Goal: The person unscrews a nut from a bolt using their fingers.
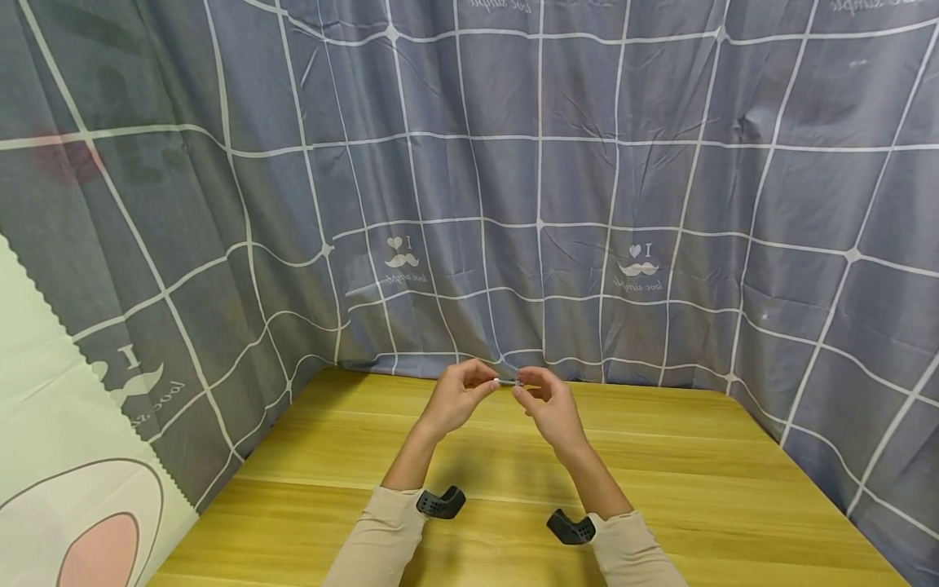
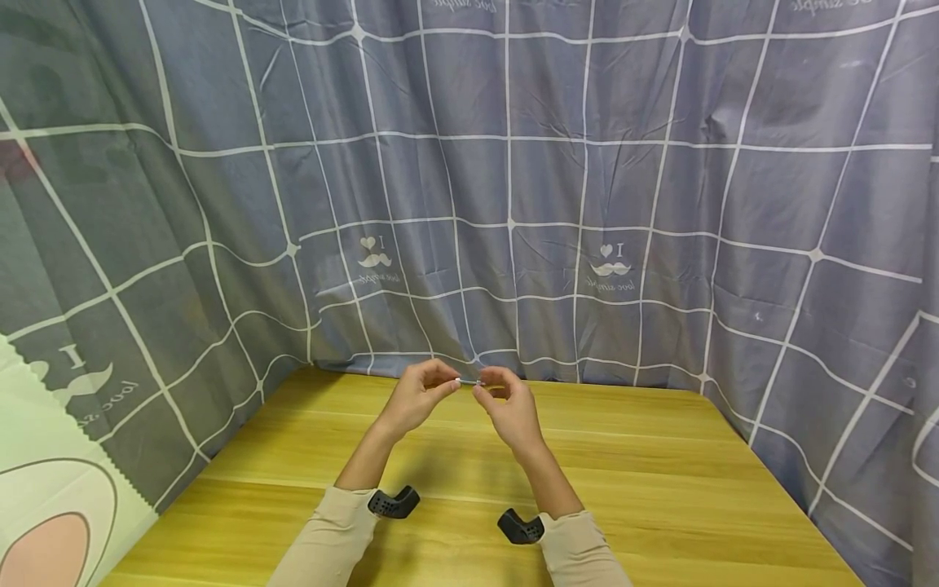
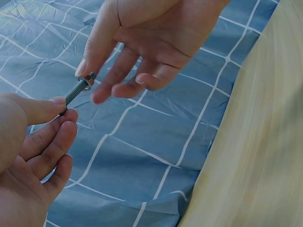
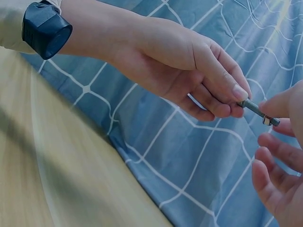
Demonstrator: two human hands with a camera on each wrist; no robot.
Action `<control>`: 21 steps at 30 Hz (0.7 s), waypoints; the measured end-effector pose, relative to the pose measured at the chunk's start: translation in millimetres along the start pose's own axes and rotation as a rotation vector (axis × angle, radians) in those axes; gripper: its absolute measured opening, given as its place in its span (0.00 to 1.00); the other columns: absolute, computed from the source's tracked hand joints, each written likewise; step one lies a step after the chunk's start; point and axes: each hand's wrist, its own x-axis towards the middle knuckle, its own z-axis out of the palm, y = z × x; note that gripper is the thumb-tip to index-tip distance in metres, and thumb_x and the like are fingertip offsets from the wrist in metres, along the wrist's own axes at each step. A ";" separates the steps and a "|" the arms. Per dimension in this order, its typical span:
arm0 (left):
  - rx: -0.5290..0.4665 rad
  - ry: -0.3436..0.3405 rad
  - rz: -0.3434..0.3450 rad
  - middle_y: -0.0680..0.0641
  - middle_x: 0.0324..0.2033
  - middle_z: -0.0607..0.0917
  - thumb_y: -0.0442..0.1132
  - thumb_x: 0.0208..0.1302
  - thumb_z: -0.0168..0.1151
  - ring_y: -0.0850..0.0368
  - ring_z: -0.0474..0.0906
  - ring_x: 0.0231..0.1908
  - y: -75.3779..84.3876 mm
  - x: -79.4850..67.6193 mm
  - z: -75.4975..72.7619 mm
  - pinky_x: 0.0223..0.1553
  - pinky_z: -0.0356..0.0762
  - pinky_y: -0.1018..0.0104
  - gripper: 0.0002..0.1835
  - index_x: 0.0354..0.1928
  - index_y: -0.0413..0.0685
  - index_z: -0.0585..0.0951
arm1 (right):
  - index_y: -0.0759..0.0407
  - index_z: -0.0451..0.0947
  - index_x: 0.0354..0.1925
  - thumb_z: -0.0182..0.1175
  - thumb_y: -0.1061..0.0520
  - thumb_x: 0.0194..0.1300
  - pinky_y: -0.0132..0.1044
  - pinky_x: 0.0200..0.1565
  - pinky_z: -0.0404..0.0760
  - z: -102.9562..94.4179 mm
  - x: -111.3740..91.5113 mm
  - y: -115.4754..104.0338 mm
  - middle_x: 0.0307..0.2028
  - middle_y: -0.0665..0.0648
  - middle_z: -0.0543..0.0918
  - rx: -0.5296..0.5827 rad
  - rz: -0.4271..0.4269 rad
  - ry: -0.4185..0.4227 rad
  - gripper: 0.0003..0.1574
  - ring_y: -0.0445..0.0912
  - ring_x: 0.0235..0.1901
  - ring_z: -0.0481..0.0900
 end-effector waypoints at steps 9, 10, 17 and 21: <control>-0.006 0.008 0.007 0.36 0.37 0.88 0.24 0.69 0.65 0.40 0.83 0.39 0.0 0.0 0.3 0.44 0.79 0.48 0.04 0.43 0.28 0.84 | 0.70 0.80 0.54 0.60 0.66 0.75 0.40 0.39 0.81 1.4 0.0 -0.3 0.47 0.69 0.82 -0.034 -0.004 -0.010 0.12 0.55 0.43 0.78; -0.008 0.007 0.006 0.36 0.38 0.88 0.24 0.69 0.65 0.40 0.83 0.39 -0.1 0.2 0.3 0.44 0.79 0.48 0.04 0.43 0.28 0.84 | 0.70 0.79 0.54 0.60 0.68 0.75 0.39 0.39 0.80 1.4 0.1 -0.1 0.48 0.71 0.81 -0.032 -0.009 -0.011 0.12 0.56 0.44 0.78; -0.005 0.006 -0.001 0.37 0.38 0.88 0.25 0.69 0.65 0.42 0.83 0.39 -0.1 -0.2 0.1 0.43 0.79 0.56 0.04 0.43 0.29 0.84 | 0.65 0.78 0.60 0.64 0.64 0.73 0.39 0.39 0.81 2.4 -0.9 -1.9 0.55 0.68 0.81 -0.041 0.022 0.007 0.20 0.59 0.47 0.81; -0.002 0.005 0.009 0.36 0.38 0.88 0.24 0.69 0.65 0.41 0.83 0.39 0.1 -0.4 0.2 0.44 0.80 0.51 0.04 0.43 0.28 0.84 | 0.65 0.82 0.56 0.63 0.58 0.76 0.40 0.38 0.82 3.7 -0.9 -1.1 0.46 0.63 0.85 -0.085 0.014 0.046 0.15 0.56 0.44 0.82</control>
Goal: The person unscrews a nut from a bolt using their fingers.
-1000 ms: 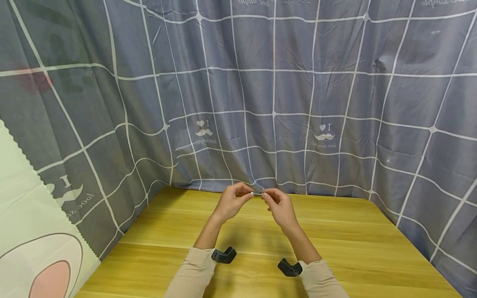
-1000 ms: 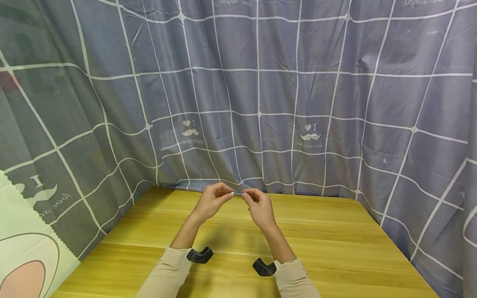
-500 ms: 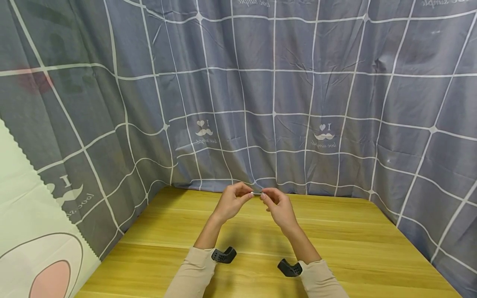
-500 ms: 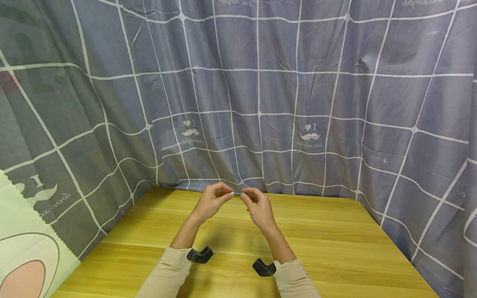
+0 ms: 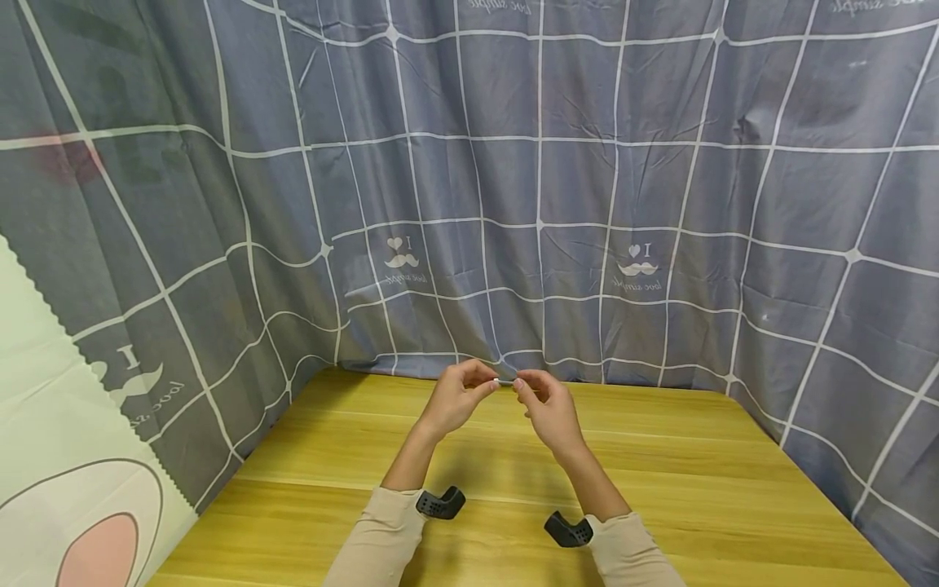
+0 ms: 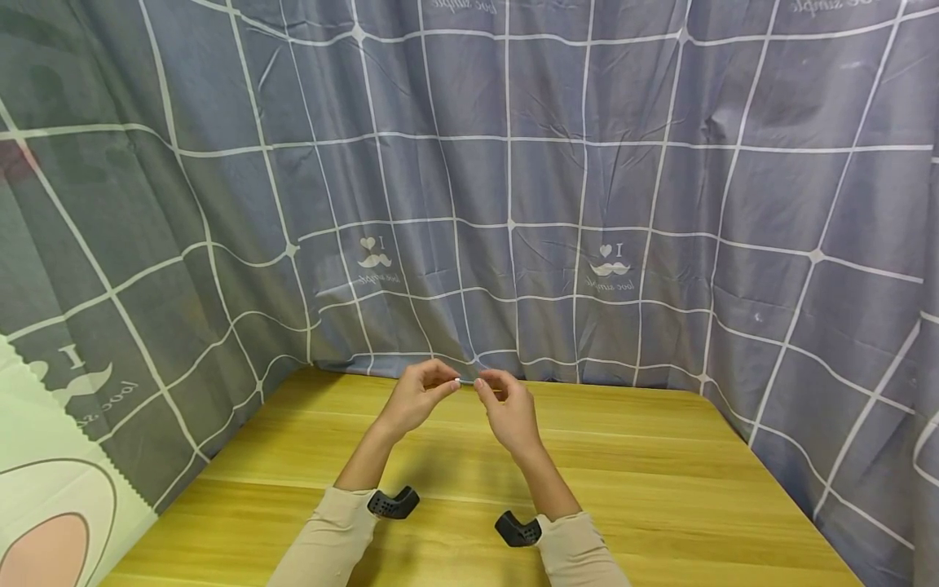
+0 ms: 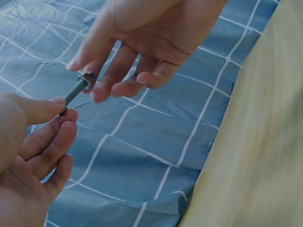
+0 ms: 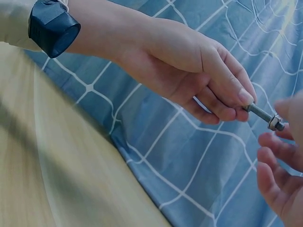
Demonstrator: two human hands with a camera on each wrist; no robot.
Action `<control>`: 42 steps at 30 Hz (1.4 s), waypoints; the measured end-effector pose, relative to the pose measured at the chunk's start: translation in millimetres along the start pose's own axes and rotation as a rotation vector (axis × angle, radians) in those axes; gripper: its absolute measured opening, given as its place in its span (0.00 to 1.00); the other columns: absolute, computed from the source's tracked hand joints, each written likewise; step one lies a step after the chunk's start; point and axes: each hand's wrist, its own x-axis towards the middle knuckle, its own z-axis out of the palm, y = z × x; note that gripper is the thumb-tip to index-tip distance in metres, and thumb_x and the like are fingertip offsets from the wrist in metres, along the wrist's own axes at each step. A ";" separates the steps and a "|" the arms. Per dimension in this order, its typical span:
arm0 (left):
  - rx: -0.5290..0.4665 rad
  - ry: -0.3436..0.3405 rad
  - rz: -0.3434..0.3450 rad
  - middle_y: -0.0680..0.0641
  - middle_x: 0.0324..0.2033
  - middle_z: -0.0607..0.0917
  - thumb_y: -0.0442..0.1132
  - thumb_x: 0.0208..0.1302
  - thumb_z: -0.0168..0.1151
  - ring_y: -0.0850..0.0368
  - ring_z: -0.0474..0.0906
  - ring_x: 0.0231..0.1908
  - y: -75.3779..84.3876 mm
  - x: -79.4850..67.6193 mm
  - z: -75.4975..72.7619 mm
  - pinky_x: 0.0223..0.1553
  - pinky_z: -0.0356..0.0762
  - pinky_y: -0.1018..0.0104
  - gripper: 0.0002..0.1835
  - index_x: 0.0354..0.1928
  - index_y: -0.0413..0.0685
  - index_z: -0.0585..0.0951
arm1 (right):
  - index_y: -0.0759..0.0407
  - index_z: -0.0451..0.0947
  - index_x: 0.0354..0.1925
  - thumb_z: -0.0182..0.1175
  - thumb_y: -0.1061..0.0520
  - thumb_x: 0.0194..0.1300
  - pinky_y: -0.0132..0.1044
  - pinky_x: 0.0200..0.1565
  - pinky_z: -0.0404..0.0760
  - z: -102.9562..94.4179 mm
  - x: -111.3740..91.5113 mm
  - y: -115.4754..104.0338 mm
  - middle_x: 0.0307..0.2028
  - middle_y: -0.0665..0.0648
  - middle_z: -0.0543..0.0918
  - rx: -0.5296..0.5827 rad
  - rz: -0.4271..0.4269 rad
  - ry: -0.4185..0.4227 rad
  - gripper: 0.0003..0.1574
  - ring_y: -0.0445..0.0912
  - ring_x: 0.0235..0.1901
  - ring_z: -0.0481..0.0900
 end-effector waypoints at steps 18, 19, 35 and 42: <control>0.013 0.008 -0.003 0.37 0.38 0.88 0.25 0.69 0.65 0.44 0.83 0.39 -1.0 -1.0 -0.6 0.44 0.79 0.58 0.05 0.43 0.28 0.84 | 0.67 0.83 0.51 0.63 0.63 0.75 0.39 0.35 0.82 0.0 -0.5 4.1 0.43 0.65 0.86 0.011 -0.043 0.003 0.10 0.55 0.42 0.82; 0.012 0.009 -0.002 0.37 0.38 0.88 0.24 0.69 0.65 0.43 0.83 0.39 -0.9 -0.9 -0.7 0.44 0.79 0.57 0.05 0.43 0.28 0.84 | 0.68 0.83 0.51 0.63 0.65 0.74 0.38 0.35 0.82 0.0 -0.2 4.6 0.45 0.67 0.86 0.012 -0.058 -0.002 0.11 0.57 0.43 0.82; 0.004 0.004 -0.003 0.38 0.38 0.88 0.25 0.69 0.65 0.45 0.83 0.38 -1.8 -0.1 -0.5 0.42 0.78 0.62 0.04 0.42 0.29 0.84 | 0.73 0.82 0.49 0.64 0.71 0.70 0.33 0.36 0.80 -1.9 -11.3 -28.1 0.45 0.69 0.85 -0.043 -0.109 0.005 0.10 0.60 0.42 0.82; 0.001 0.002 -0.003 0.38 0.38 0.88 0.25 0.69 0.65 0.45 0.83 0.38 -2.1 -0.1 -0.3 0.42 0.78 0.63 0.04 0.43 0.29 0.84 | 0.72 0.81 0.52 0.62 0.66 0.74 0.35 0.36 0.81 -3.2 -17.2 -44.9 0.45 0.68 0.85 -0.040 -0.035 0.011 0.12 0.57 0.41 0.83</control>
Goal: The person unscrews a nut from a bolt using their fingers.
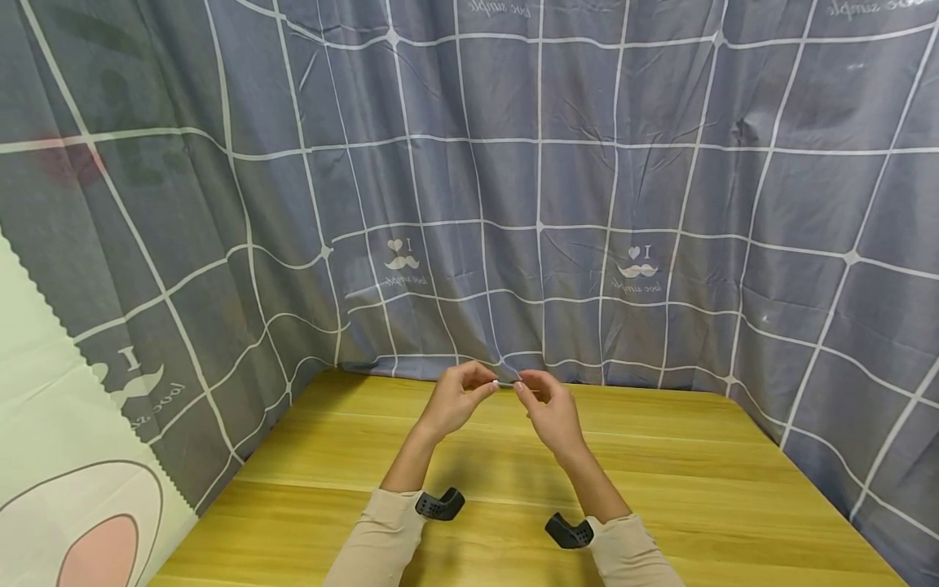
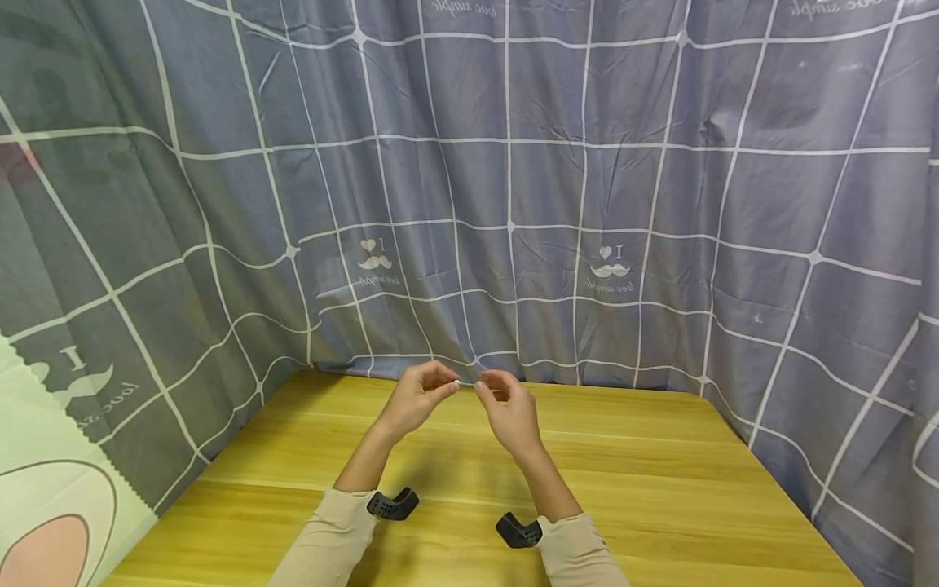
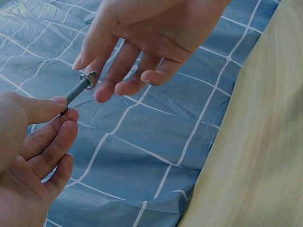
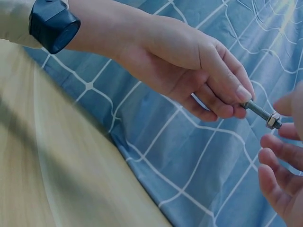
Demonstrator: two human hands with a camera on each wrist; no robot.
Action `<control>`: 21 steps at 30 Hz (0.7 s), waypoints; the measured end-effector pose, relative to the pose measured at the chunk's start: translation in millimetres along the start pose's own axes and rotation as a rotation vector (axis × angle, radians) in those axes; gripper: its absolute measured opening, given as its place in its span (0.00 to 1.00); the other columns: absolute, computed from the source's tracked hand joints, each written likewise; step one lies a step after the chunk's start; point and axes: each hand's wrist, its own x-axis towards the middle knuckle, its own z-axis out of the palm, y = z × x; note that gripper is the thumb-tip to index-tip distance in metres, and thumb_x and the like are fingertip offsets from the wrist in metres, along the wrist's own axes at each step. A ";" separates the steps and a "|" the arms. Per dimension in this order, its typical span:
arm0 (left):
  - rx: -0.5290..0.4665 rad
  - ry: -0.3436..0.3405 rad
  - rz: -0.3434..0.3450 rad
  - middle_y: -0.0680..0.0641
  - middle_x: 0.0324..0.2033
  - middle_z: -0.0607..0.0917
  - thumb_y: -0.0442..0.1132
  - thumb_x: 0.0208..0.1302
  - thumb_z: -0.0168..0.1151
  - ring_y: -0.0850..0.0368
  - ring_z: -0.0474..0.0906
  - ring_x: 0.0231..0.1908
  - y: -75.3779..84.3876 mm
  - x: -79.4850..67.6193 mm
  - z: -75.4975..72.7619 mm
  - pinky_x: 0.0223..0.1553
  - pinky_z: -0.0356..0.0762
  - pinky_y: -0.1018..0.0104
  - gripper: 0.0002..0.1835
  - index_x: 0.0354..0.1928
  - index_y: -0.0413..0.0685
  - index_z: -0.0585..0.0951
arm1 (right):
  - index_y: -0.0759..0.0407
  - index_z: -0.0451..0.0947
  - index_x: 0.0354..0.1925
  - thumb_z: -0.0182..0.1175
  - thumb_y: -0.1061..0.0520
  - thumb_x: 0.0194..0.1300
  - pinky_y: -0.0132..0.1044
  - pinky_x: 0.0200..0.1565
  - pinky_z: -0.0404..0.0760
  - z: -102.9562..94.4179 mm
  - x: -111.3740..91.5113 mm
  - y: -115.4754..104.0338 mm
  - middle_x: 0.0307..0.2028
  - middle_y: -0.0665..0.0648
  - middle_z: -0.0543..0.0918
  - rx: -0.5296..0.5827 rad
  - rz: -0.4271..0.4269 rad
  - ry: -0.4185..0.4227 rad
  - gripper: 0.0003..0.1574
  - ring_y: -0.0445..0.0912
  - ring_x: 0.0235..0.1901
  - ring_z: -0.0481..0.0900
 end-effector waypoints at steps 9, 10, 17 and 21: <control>-0.011 -0.003 0.014 0.32 0.38 0.87 0.24 0.69 0.64 0.41 0.83 0.38 -0.2 -0.4 -0.2 0.42 0.78 0.59 0.04 0.43 0.27 0.84 | 0.73 0.83 0.47 0.64 0.71 0.69 0.35 0.35 0.81 -0.9 0.4 3.5 0.43 0.66 0.85 0.008 -0.047 -0.008 0.09 0.60 0.40 0.83; -0.011 -0.003 0.016 0.31 0.38 0.87 0.24 0.69 0.64 0.41 0.83 0.38 -0.2 -0.3 -0.3 0.42 0.78 0.58 0.04 0.42 0.27 0.84 | 0.73 0.82 0.48 0.64 0.71 0.69 0.36 0.36 0.82 -0.6 0.4 3.9 0.45 0.67 0.85 0.011 -0.043 -0.015 0.10 0.61 0.41 0.83; 0.003 0.003 0.023 0.36 0.37 0.88 0.24 0.69 0.65 0.43 0.83 0.38 -0.7 -0.2 -0.9 0.42 0.79 0.58 0.04 0.42 0.27 0.84 | 0.72 0.84 0.50 0.62 0.66 0.74 0.37 0.37 0.82 -0.7 0.8 4.8 0.41 0.67 0.86 0.017 0.011 -0.027 0.11 0.57 0.40 0.83; -0.004 -0.004 0.025 0.32 0.38 0.87 0.24 0.69 0.65 0.41 0.83 0.38 -1.1 0.1 -1.3 0.41 0.78 0.60 0.05 0.43 0.26 0.83 | 0.73 0.82 0.51 0.63 0.70 0.71 0.36 0.37 0.81 -1.7 1.5 5.3 0.46 0.70 0.84 0.027 -0.019 -0.036 0.11 0.62 0.42 0.83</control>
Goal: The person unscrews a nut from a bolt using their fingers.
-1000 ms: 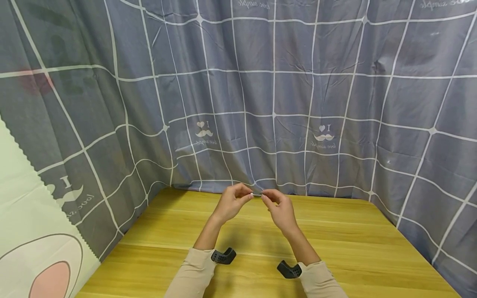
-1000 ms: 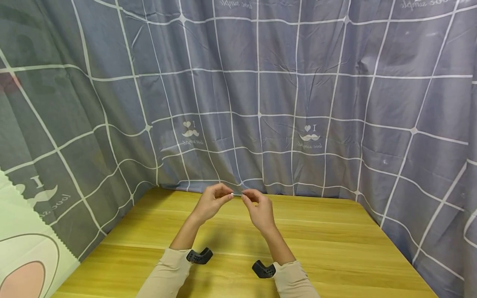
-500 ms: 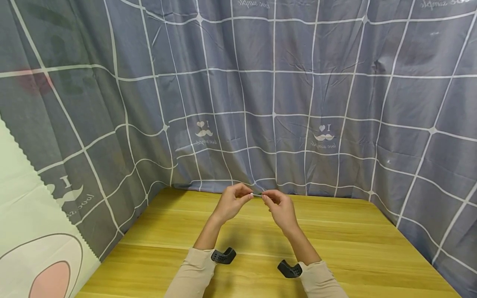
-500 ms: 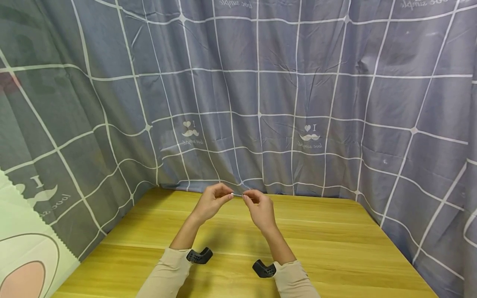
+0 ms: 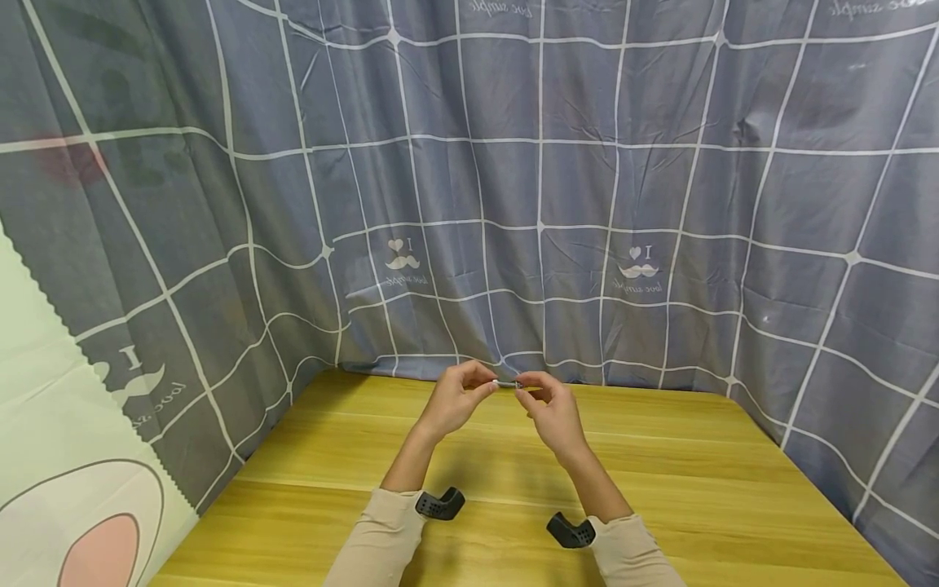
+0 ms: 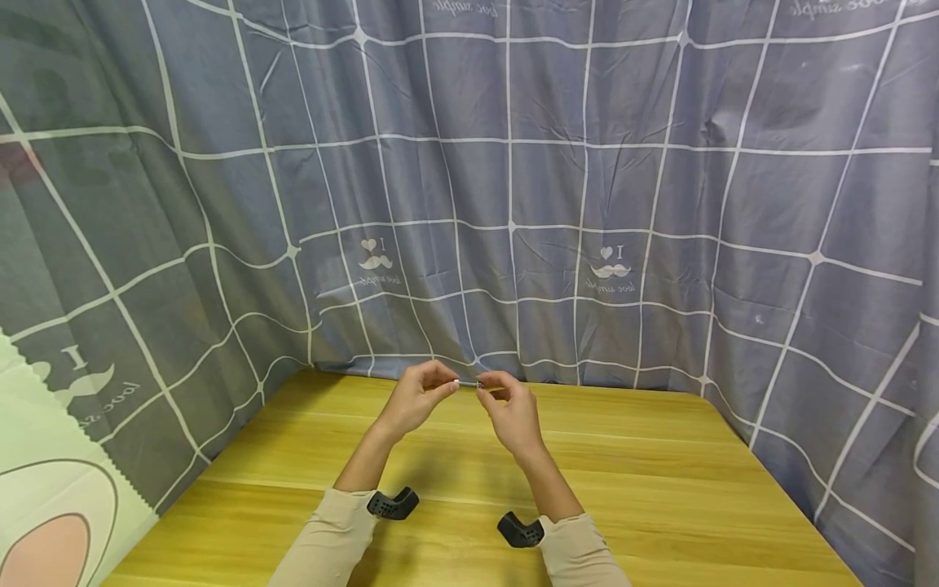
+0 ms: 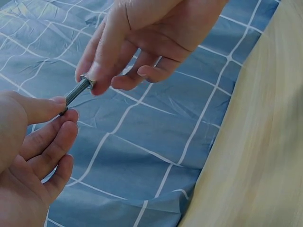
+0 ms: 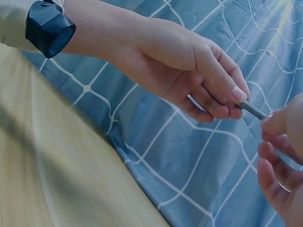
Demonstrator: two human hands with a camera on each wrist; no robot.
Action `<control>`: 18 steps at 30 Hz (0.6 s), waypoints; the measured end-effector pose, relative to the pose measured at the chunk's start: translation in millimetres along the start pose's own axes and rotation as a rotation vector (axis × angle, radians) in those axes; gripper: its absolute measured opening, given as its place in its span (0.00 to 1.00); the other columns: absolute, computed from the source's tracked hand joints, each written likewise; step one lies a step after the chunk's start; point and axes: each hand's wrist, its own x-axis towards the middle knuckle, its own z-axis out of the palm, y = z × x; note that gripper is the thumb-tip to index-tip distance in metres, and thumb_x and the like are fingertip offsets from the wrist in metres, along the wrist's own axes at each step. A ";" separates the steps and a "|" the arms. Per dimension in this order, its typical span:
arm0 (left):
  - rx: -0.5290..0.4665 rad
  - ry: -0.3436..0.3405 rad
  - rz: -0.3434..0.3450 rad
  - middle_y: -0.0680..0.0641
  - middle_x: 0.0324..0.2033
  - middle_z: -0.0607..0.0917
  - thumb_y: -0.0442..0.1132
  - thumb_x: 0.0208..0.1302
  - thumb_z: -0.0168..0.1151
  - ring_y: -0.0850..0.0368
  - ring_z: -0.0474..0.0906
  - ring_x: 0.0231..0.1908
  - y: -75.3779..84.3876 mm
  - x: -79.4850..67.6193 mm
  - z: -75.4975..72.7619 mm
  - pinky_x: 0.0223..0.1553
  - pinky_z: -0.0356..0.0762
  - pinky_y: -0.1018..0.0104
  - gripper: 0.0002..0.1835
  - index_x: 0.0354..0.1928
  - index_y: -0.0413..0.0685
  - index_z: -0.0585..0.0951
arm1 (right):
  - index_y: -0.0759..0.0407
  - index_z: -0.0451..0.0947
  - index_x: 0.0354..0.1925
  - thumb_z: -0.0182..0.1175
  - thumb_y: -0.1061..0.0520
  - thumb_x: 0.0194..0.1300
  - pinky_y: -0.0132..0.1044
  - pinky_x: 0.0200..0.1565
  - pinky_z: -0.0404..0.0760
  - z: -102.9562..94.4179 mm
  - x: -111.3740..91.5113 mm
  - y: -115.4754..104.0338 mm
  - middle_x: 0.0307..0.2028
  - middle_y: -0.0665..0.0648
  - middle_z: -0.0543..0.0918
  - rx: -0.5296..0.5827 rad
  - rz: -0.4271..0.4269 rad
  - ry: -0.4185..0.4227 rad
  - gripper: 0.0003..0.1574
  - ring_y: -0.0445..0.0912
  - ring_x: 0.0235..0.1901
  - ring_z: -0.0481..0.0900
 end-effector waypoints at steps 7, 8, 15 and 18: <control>-0.002 0.006 -0.009 0.35 0.37 0.88 0.24 0.69 0.65 0.44 0.83 0.37 0.2 0.4 0.8 0.40 0.78 0.63 0.04 0.42 0.27 0.84 | 0.73 0.82 0.53 0.60 0.64 0.76 0.45 0.39 0.84 -1.0 0.9 0.8 0.45 0.70 0.86 -0.004 0.046 -0.015 0.13 0.59 0.41 0.83; -0.001 0.007 -0.008 0.36 0.37 0.88 0.24 0.69 0.65 0.44 0.83 0.37 0.2 0.3 0.8 0.40 0.78 0.63 0.04 0.42 0.28 0.84 | 0.73 0.82 0.52 0.60 0.64 0.76 0.47 0.40 0.84 -1.2 1.1 1.5 0.43 0.70 0.86 -0.006 0.047 -0.019 0.13 0.56 0.40 0.83; -0.005 0.003 -0.012 0.36 0.37 0.88 0.24 0.69 0.64 0.42 0.83 0.37 1.2 0.1 -0.2 0.41 0.78 0.59 0.04 0.43 0.28 0.84 | 0.70 0.81 0.54 0.64 0.69 0.71 0.36 0.38 0.80 1.0 11.8 35.2 0.50 0.68 0.84 0.010 -0.016 -0.021 0.14 0.60 0.45 0.83; -0.005 0.006 -0.010 0.36 0.37 0.88 0.24 0.69 0.64 0.42 0.82 0.37 1.6 0.2 0.0 0.40 0.78 0.59 0.04 0.42 0.28 0.84 | 0.67 0.82 0.55 0.65 0.64 0.72 0.37 0.37 0.81 1.0 13.4 42.1 0.50 0.65 0.84 0.016 -0.019 -0.007 0.15 0.57 0.44 0.82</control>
